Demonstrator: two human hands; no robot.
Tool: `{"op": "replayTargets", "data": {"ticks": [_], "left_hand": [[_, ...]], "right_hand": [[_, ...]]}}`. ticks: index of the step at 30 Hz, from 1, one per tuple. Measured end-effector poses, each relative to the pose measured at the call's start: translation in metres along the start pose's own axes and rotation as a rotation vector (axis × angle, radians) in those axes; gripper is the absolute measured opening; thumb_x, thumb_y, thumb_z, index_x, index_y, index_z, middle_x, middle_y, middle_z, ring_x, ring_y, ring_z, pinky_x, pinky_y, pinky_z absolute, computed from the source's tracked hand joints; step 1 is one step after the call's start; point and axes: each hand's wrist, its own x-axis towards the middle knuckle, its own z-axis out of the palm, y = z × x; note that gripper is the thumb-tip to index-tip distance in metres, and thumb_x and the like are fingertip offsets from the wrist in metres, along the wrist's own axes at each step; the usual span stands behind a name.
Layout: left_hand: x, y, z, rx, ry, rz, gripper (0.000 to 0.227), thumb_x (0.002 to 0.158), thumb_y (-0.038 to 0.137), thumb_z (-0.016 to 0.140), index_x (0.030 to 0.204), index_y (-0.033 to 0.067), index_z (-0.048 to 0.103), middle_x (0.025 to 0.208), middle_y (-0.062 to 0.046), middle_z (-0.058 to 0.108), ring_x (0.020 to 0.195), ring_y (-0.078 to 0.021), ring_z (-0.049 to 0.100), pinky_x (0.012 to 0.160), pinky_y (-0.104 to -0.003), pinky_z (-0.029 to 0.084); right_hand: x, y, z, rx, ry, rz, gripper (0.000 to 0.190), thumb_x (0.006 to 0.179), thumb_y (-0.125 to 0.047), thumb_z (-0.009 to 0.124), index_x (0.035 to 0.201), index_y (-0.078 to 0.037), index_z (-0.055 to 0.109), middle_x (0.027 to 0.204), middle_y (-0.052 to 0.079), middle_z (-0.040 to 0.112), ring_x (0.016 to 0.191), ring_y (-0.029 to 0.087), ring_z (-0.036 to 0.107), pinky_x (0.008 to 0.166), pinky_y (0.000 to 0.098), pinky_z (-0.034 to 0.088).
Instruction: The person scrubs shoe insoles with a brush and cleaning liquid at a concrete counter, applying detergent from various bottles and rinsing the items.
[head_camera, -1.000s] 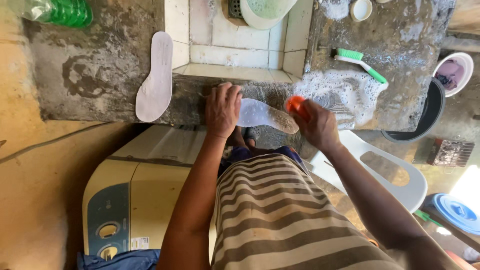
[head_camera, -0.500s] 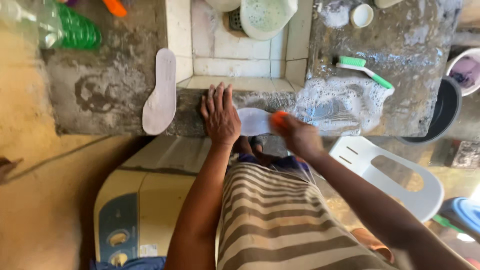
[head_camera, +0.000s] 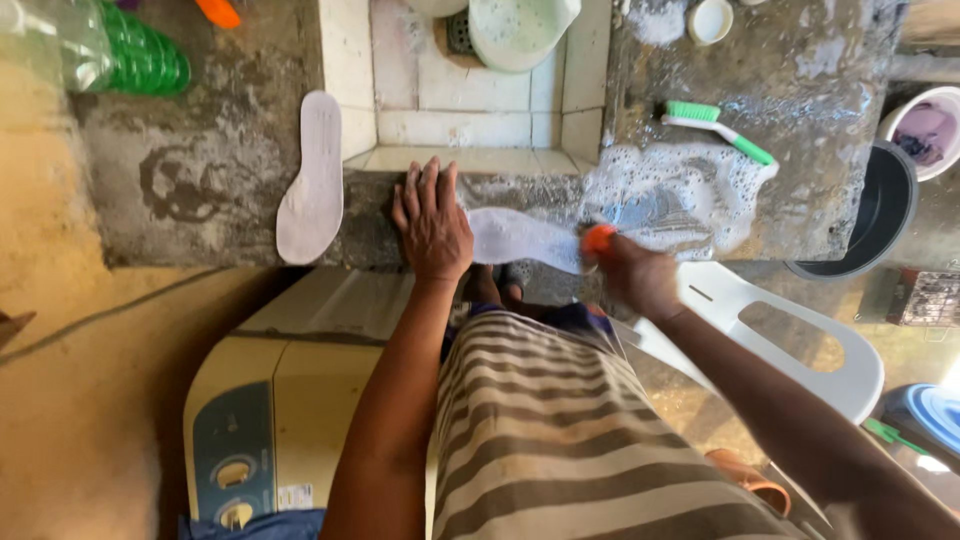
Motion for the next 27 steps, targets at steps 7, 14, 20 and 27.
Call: {"op": "replayTargets", "data": {"ticks": [7,14,20,27], "left_hand": [[-0.007,-0.004,-0.001,-0.188,0.016,0.239,0.07,0.09,0.054,0.066,0.148,0.0183,0.05,0.156,-0.013,0.041,0.148,-0.0376,0.033,0.122,-0.064,0.016],[-0.007,0.025,0.013,-0.151,-0.122,0.328,0.079,0.082,0.072,0.07,0.141,0.0214,0.056,0.156,-0.008,0.045,0.142,-0.0342,0.041,0.116,-0.061,0.027],[-0.002,0.045,0.029,-0.138,-0.06,0.202,0.082,0.082,0.077,0.069,0.138,0.0177,0.057,0.148,-0.01,0.049,0.127,-0.0342,0.049,0.103,-0.055,0.036],[-0.007,0.019,0.018,-0.106,-0.047,0.227,0.08,0.082,0.076,0.071,0.139,0.0214,0.058,0.149,-0.004,0.051,0.129,-0.0333,0.05,0.107,-0.053,0.038]], "right_hand": [[0.0,0.033,-0.021,0.556,0.42,0.223,0.039,0.103,-0.031,0.075,0.093,0.0,0.053,0.072,0.012,0.054,0.064,0.017,0.048,0.057,0.0345,0.043],[-0.006,0.014,-0.025,0.566,0.356,0.238,0.027,0.1,-0.026,0.072,0.098,-0.003,0.058,0.072,0.011,0.059,0.06,0.017,0.052,0.055,0.0372,0.044],[0.008,0.007,-0.035,0.434,0.274,0.281,0.029,0.101,-0.031,0.07,0.103,-0.005,0.058,0.073,0.014,0.063,0.056,0.022,0.058,0.054,0.0382,0.049],[0.031,-0.016,-0.009,0.183,0.141,0.315,0.035,0.106,-0.041,0.058,0.108,-0.007,0.053,0.081,0.017,0.07,0.057,0.032,0.068,0.049,0.0467,0.054]]}}
